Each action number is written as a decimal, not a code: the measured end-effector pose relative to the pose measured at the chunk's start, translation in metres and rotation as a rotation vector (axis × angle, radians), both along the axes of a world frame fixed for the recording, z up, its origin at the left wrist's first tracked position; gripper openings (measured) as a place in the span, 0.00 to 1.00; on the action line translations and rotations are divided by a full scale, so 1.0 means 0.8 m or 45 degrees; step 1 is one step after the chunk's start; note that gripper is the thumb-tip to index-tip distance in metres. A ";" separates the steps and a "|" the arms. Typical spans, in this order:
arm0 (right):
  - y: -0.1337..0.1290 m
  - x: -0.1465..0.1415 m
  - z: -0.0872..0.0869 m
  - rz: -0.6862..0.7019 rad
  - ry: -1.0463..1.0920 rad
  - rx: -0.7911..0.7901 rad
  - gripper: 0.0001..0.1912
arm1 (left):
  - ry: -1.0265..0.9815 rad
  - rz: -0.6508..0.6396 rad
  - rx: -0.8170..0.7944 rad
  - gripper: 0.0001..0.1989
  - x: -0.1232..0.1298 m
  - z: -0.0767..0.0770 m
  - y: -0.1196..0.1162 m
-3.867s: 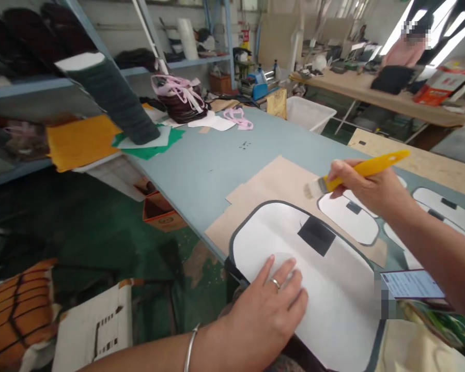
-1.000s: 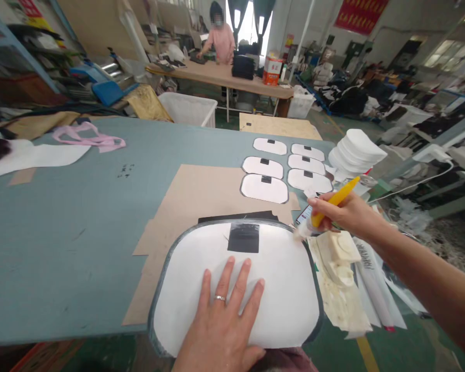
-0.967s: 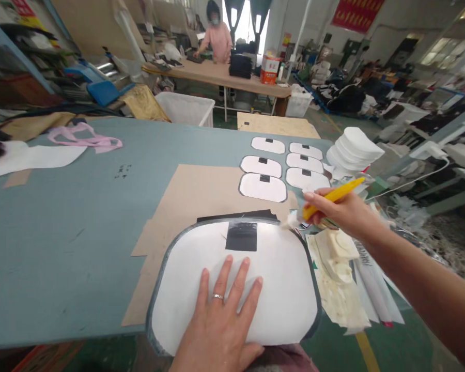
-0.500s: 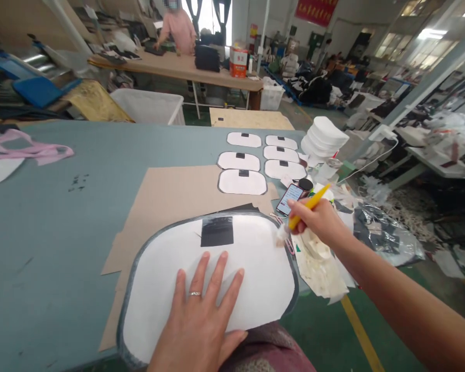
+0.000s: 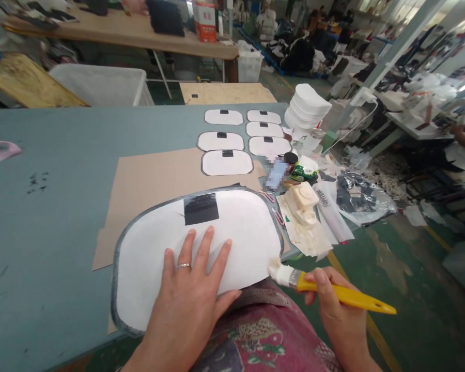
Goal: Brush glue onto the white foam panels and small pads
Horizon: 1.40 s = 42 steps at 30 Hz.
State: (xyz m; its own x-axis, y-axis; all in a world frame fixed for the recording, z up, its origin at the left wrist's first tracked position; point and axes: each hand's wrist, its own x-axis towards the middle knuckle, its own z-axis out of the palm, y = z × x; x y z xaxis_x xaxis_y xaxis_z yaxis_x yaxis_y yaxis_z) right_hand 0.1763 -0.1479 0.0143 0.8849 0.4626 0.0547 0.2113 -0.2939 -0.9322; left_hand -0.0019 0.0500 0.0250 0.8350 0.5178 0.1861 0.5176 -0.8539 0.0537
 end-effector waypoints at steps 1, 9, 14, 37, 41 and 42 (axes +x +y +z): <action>-0.001 -0.004 -0.002 -0.030 -0.016 0.063 0.22 | 0.005 -0.003 0.006 0.36 0.001 0.001 0.000; 0.000 -0.024 -0.013 0.107 -0.385 0.149 0.14 | 0.057 -0.074 0.122 0.37 0.002 0.006 -0.002; -0.011 -0.024 -0.006 0.065 -0.442 0.174 0.12 | 0.033 -0.077 0.134 0.37 0.003 0.007 -0.001; 0.415 -0.048 0.138 1.242 -0.495 -0.299 0.23 | -0.013 0.101 0.090 0.33 -0.007 -0.008 -0.035; 0.392 -0.166 0.134 2.013 -1.124 -0.365 0.16 | -0.012 0.086 0.006 0.31 -0.010 -0.032 -0.040; 0.379 -0.182 0.134 2.232 -1.193 -0.372 0.17 | -0.029 0.093 -0.011 0.29 -0.011 -0.040 -0.041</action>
